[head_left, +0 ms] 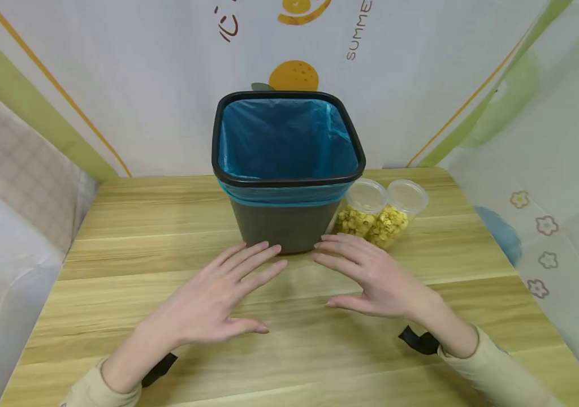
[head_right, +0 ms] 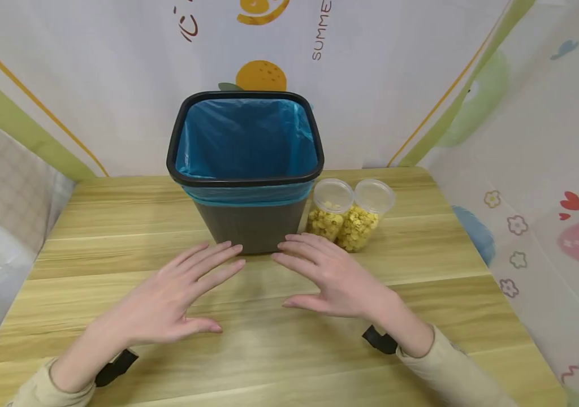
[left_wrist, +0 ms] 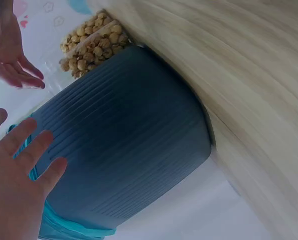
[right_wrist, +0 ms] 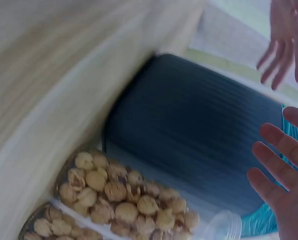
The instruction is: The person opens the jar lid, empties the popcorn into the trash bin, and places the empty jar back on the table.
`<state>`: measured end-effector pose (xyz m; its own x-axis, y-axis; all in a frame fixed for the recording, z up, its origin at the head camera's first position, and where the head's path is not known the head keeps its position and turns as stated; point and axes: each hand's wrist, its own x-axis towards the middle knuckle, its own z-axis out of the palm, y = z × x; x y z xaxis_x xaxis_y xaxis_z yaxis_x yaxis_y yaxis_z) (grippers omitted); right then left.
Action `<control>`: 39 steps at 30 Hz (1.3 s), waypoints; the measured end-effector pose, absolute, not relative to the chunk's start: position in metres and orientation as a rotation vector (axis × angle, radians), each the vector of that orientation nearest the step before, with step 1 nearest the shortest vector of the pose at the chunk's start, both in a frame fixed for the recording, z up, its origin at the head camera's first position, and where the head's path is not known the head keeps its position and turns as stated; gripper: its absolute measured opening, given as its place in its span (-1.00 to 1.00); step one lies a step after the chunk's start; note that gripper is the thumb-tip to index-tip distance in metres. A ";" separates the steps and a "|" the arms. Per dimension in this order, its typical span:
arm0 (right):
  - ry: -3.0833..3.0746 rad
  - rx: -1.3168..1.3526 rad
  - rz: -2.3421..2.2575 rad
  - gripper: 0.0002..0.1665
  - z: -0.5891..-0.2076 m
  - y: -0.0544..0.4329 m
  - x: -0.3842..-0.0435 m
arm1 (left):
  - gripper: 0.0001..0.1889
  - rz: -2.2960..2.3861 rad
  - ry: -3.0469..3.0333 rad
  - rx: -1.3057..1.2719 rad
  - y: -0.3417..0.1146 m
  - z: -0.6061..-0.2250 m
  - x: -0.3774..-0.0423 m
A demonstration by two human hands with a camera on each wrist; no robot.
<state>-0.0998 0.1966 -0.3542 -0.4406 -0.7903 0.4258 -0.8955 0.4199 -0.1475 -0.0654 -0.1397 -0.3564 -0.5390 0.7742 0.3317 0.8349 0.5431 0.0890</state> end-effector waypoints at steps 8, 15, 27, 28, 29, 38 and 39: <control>-2.279 1.271 0.653 -0.31 -0.342 0.209 -0.118 | 0.01 -0.446 -2.559 -1.281 -0.130 -0.357 -0.072; -2.334 1.084 0.557 -0.27 -0.332 0.221 -0.136 | -0.05 -0.574 -2.473 -1.253 -0.119 -0.357 -0.081; -2.507 0.919 0.401 -0.03 -0.326 0.234 -0.167 | -0.17 -0.703 -2.456 -1.148 -0.109 -0.362 -0.083; -2.536 0.899 0.387 -0.02 -0.326 0.234 -0.168 | -0.17 -0.708 -2.457 -1.142 -0.109 -0.363 -0.083; -2.568 0.878 0.371 -0.01 -0.326 0.233 -0.169 | -0.18 -0.715 -2.460 -1.138 -0.109 -0.363 -0.083; -2.687 0.763 0.297 -0.04 -0.330 0.229 -0.178 | -0.16 -0.743 -2.482 -1.092 -0.107 -0.367 -0.085; -2.684 0.755 0.305 -0.04 -0.329 0.228 -0.179 | -0.16 -0.747 -2.476 -1.091 -0.107 -0.367 -0.085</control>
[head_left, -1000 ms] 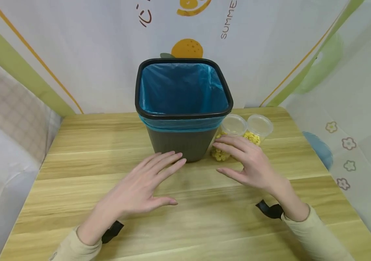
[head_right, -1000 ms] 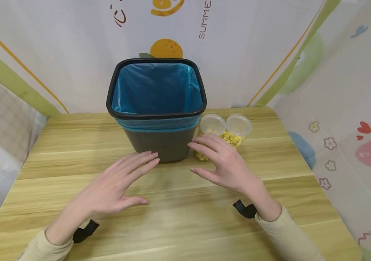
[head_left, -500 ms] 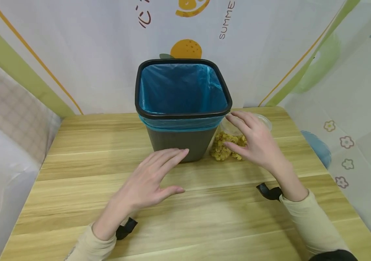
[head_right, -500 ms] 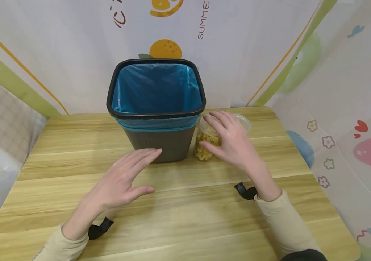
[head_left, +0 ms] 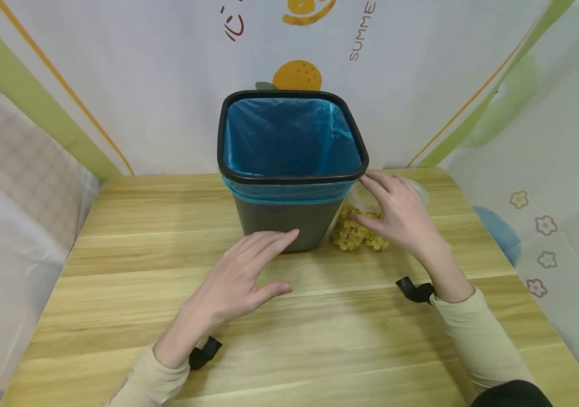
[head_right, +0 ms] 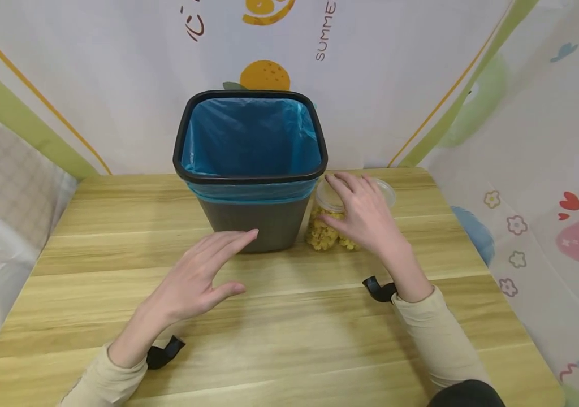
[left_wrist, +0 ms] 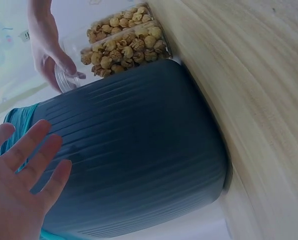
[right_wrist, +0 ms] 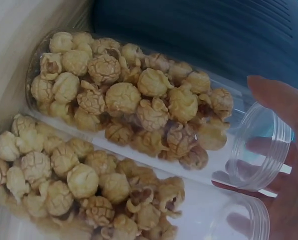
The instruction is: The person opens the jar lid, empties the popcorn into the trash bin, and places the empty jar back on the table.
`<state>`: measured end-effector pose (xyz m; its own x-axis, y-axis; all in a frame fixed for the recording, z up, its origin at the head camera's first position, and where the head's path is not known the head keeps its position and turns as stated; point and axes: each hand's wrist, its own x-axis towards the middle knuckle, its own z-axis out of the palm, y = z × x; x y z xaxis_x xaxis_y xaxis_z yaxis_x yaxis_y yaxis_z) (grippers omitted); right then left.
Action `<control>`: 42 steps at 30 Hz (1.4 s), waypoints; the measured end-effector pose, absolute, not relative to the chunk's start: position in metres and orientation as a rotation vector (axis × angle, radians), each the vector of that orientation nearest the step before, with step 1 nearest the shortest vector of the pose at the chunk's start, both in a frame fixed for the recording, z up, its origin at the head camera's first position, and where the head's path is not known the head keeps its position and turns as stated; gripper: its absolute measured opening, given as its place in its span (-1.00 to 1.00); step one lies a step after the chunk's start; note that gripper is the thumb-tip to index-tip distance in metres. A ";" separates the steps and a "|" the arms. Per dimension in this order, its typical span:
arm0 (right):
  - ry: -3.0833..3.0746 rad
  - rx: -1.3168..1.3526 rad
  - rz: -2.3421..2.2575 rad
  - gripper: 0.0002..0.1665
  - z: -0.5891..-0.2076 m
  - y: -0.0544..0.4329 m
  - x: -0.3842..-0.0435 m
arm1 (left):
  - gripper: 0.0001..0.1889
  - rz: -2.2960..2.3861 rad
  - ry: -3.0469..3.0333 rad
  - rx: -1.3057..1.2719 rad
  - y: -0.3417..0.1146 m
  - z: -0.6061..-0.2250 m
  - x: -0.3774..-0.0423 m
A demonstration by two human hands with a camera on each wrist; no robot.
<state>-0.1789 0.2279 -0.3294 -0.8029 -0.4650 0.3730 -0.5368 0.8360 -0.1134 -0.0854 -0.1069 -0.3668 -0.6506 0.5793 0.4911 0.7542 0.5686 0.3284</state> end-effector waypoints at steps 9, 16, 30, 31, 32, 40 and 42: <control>-2.568 0.755 0.461 -0.07 -0.330 0.226 -0.175 | -0.18 -0.774 -2.436 -1.107 -0.103 -0.369 -0.087; -2.535 0.721 0.500 -0.05 -0.323 0.224 -0.162 | -0.18 -0.787 -2.411 -1.088 -0.100 -0.369 -0.087; -2.459 0.719 0.644 -0.02 -0.297 0.215 -0.113 | -0.18 -0.871 -2.366 -1.012 -0.078 -0.359 -0.083; -2.456 0.736 0.652 -0.01 -0.296 0.213 -0.110 | -0.18 -0.875 -2.371 -1.007 -0.077 -0.359 -0.082; -2.455 0.754 0.665 0.00 -0.295 0.211 -0.107 | -0.17 -0.877 -2.378 -1.003 -0.076 -0.359 -0.082; -2.409 0.913 0.862 0.03 -0.296 0.185 -0.093 | 0.12 -0.910 -2.480 -0.945 -0.071 -0.363 -0.078; -2.395 0.933 0.897 0.03 -0.297 0.179 -0.090 | 0.17 -0.941 -2.500 -0.931 -0.070 -0.364 -0.077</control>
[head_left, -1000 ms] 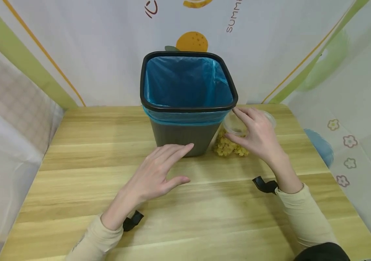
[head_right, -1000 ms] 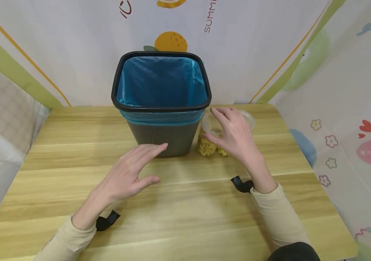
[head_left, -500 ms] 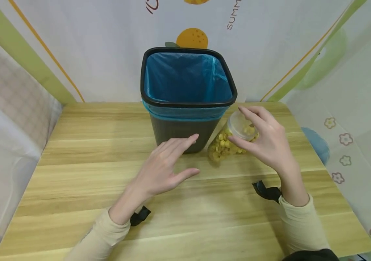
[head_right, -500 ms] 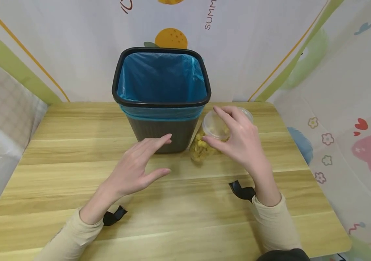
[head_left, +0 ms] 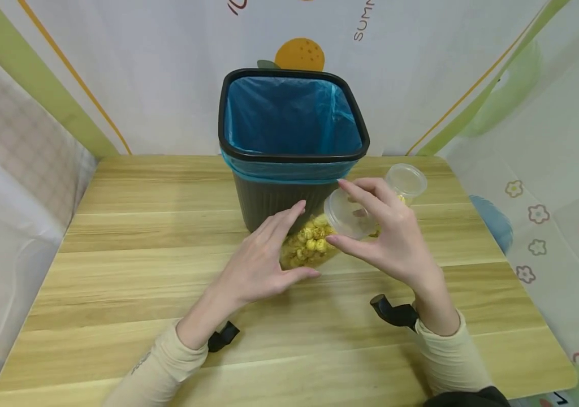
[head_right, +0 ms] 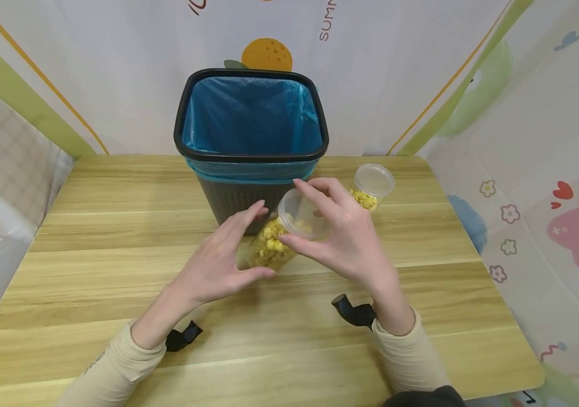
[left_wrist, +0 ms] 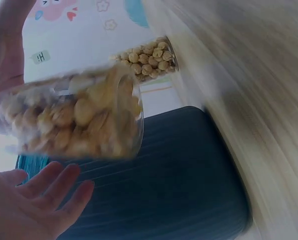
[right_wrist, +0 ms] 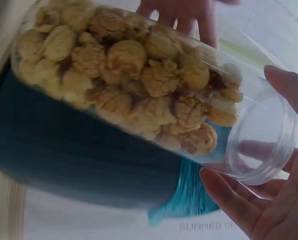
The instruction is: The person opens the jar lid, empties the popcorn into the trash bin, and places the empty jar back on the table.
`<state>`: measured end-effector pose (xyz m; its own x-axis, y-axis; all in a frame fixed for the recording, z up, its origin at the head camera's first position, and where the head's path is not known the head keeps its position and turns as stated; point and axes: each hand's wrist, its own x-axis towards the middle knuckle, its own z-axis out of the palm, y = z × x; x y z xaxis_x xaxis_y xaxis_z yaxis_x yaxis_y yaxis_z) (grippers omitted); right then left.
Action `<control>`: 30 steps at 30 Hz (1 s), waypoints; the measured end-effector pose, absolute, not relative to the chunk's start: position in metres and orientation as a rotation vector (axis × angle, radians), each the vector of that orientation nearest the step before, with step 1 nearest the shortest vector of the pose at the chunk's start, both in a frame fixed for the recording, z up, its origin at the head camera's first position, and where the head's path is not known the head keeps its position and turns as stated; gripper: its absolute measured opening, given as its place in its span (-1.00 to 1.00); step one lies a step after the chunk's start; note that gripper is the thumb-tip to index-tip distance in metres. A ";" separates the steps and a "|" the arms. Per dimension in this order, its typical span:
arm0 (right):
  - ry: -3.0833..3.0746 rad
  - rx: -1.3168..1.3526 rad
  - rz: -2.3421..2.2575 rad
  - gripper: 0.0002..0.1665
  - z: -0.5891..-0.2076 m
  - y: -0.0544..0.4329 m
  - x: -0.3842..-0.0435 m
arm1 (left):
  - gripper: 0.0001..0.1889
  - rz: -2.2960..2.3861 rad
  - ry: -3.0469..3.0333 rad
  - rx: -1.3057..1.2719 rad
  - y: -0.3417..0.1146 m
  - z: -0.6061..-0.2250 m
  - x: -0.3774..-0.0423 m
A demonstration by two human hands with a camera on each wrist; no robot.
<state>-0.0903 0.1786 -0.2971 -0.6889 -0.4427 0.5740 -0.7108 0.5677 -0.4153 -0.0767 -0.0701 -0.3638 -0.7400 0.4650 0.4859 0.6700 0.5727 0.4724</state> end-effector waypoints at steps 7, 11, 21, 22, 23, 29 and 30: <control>-2.360 0.933 1.021 0.07 -0.305 0.159 -0.086 | 0.22 -1.024 -2.520 -0.894 -0.071 -0.364 -0.078; -2.344 0.937 1.059 0.07 -0.309 0.153 -0.085 | 0.20 -1.029 -2.524 -0.875 -0.072 -0.365 -0.079; -2.433 0.923 0.998 0.02 -0.312 0.152 -0.086 | 0.09 -0.922 -2.457 -0.883 -0.075 -0.369 -0.085; -2.440 0.917 0.976 0.00 -0.312 0.153 -0.086 | 0.07 -0.893 -2.447 -0.876 -0.075 -0.369 -0.086; -2.443 0.908 0.950 -0.01 -0.312 0.154 -0.087 | 0.06 -0.863 -2.435 -0.868 -0.076 -0.369 -0.086; -2.446 0.832 0.803 0.01 -0.311 0.157 -0.091 | 0.02 -0.625 -2.335 -0.817 -0.078 -0.366 -0.087; -2.454 0.825 0.802 0.01 -0.311 0.158 -0.091 | 0.00 -0.585 -2.321 -0.811 -0.078 -0.366 -0.086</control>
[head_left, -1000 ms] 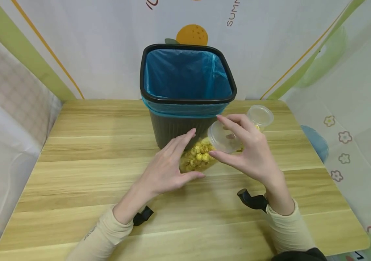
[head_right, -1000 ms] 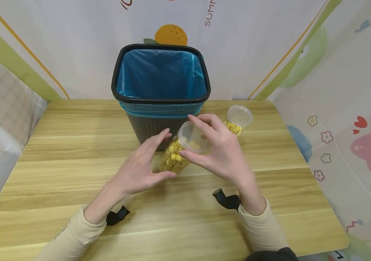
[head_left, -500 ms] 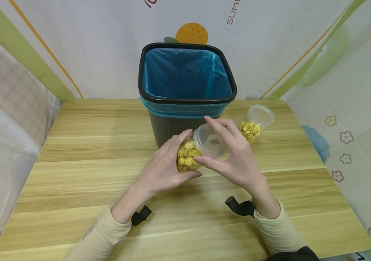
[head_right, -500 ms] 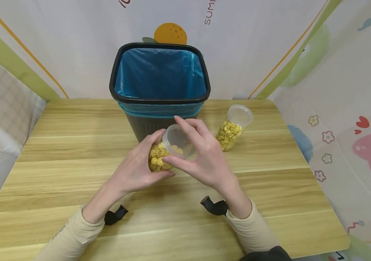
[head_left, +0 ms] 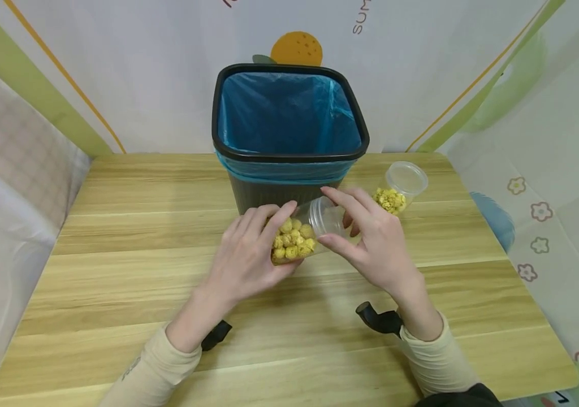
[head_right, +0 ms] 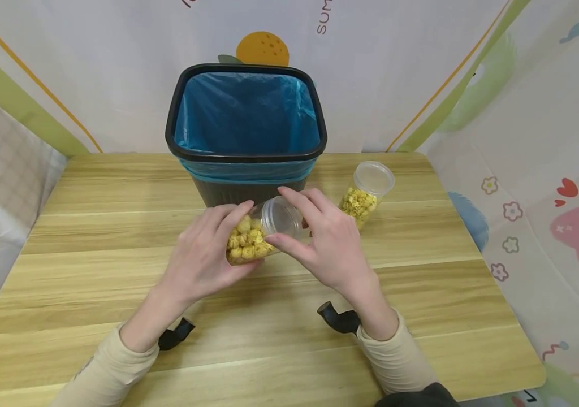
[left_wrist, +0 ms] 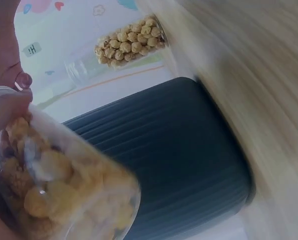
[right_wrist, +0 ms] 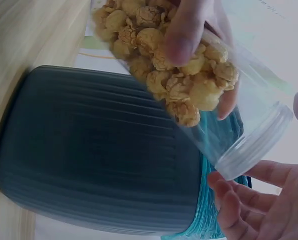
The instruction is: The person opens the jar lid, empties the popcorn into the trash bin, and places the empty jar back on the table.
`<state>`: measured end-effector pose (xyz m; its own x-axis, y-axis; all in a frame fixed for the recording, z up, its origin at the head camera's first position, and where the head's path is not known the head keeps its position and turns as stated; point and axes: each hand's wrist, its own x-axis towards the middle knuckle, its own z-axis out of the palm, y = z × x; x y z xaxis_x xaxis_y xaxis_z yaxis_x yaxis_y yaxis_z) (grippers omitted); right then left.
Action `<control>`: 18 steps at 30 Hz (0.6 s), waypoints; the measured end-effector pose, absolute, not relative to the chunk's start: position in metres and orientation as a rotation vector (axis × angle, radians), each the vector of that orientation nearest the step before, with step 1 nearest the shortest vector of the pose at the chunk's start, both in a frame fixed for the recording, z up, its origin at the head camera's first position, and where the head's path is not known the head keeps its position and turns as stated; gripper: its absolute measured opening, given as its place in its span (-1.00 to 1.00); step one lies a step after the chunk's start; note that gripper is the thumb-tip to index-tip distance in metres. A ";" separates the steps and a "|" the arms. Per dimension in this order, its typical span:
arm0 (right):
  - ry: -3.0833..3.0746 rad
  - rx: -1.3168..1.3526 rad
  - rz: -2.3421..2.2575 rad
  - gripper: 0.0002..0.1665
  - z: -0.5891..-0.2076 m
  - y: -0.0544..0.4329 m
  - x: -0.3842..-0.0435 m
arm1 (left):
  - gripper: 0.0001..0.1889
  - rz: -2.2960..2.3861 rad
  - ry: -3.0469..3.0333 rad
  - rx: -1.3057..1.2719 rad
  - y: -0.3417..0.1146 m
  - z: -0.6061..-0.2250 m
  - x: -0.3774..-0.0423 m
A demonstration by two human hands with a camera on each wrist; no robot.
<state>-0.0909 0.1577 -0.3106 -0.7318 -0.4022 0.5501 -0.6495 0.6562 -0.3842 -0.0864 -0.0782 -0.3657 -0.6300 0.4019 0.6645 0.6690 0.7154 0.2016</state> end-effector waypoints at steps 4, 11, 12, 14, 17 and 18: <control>-2.495 0.821 0.876 -0.08 -0.310 0.159 -0.091 | -0.06 -0.474 -2.292 -0.792 -0.078 -0.364 -0.084; -2.480 0.838 1.009 -0.24 -0.312 0.160 -0.092 | -0.07 -0.456 -2.291 -0.803 -0.079 -0.362 -0.083; -2.474 0.844 1.010 -0.22 -0.312 0.160 -0.092 | -0.07 -0.470 -2.293 -0.808 -0.079 -0.362 -0.083; -2.462 0.861 1.011 -0.20 -0.311 0.160 -0.092 | -0.05 -0.503 -2.304 -0.823 -0.080 -0.363 -0.084; -2.452 0.896 1.009 -0.27 -0.310 0.160 -0.092 | -0.04 -0.568 -2.327 -0.846 -0.081 -0.362 -0.085; -2.451 0.915 1.006 -0.30 -0.309 0.160 -0.092 | -0.03 -0.591 -2.338 -0.853 -0.081 -0.362 -0.085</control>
